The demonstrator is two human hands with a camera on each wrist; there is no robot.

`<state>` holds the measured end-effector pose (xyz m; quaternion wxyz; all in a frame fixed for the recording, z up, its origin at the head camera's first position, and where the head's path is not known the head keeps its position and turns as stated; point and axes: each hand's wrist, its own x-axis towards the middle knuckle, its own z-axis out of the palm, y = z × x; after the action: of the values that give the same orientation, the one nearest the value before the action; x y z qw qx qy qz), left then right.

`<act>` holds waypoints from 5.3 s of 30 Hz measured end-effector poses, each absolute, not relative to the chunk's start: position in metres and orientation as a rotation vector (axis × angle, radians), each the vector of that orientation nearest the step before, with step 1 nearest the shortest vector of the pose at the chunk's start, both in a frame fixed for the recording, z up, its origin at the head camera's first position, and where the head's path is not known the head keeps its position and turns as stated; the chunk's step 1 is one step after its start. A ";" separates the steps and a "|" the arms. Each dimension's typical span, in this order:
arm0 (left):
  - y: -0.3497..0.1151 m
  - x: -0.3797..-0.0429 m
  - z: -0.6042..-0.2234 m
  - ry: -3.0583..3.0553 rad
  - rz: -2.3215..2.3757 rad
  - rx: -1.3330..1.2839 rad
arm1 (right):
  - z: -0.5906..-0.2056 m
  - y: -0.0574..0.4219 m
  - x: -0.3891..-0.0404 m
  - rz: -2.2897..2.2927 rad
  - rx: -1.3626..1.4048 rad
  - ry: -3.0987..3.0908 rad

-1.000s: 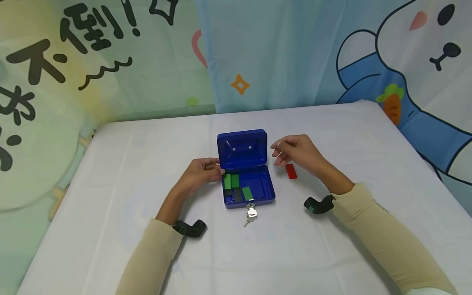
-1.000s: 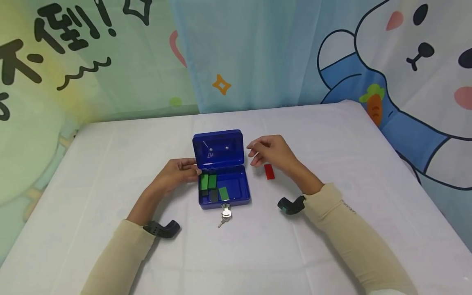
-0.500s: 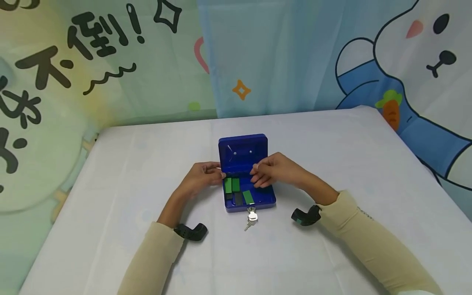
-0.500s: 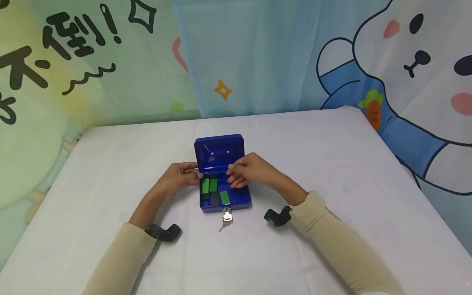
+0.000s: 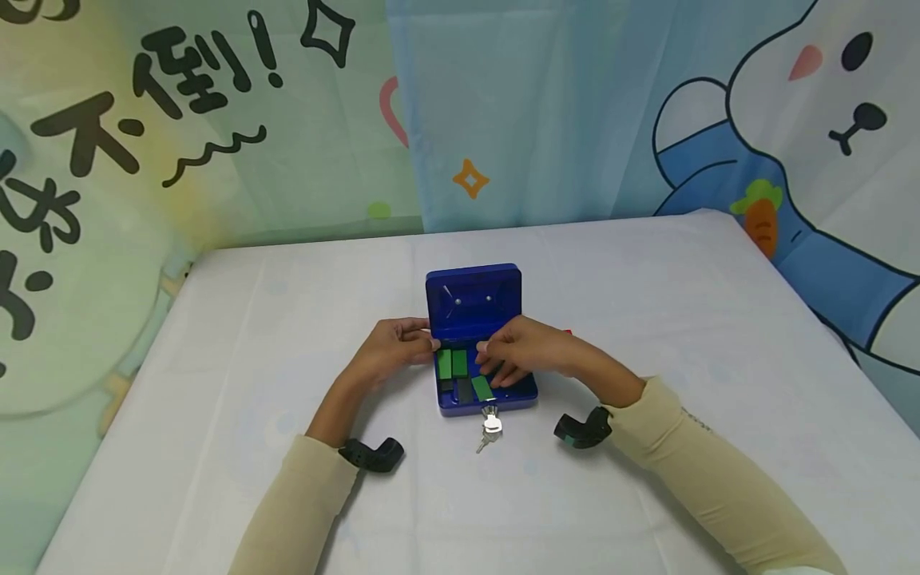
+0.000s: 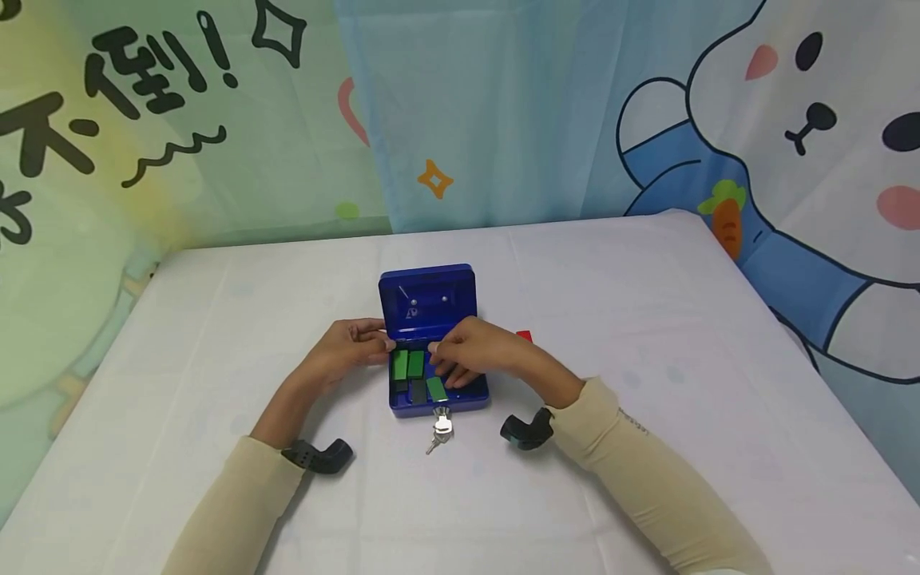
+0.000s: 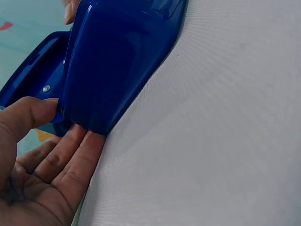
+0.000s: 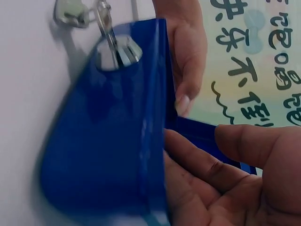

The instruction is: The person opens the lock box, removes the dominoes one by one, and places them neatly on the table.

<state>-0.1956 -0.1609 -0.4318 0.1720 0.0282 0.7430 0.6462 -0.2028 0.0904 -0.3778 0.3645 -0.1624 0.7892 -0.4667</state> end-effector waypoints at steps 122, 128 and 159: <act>-0.164 -0.197 -0.432 2.124 1.778 0.056 | -0.400 0.088 -0.192 -1.483 -0.655 2.079; -0.163 -0.196 -0.429 2.108 1.799 0.038 | -0.398 0.094 -0.190 -1.551 -0.581 2.105; -0.163 -0.197 -0.430 2.102 1.803 0.059 | -0.390 0.160 -0.205 -1.620 -0.336 2.218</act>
<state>-0.1971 -0.1628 -0.4300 0.1847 0.0209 0.7457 0.6398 -0.2052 0.1601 -0.3898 0.1863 -0.1192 0.7875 -0.5752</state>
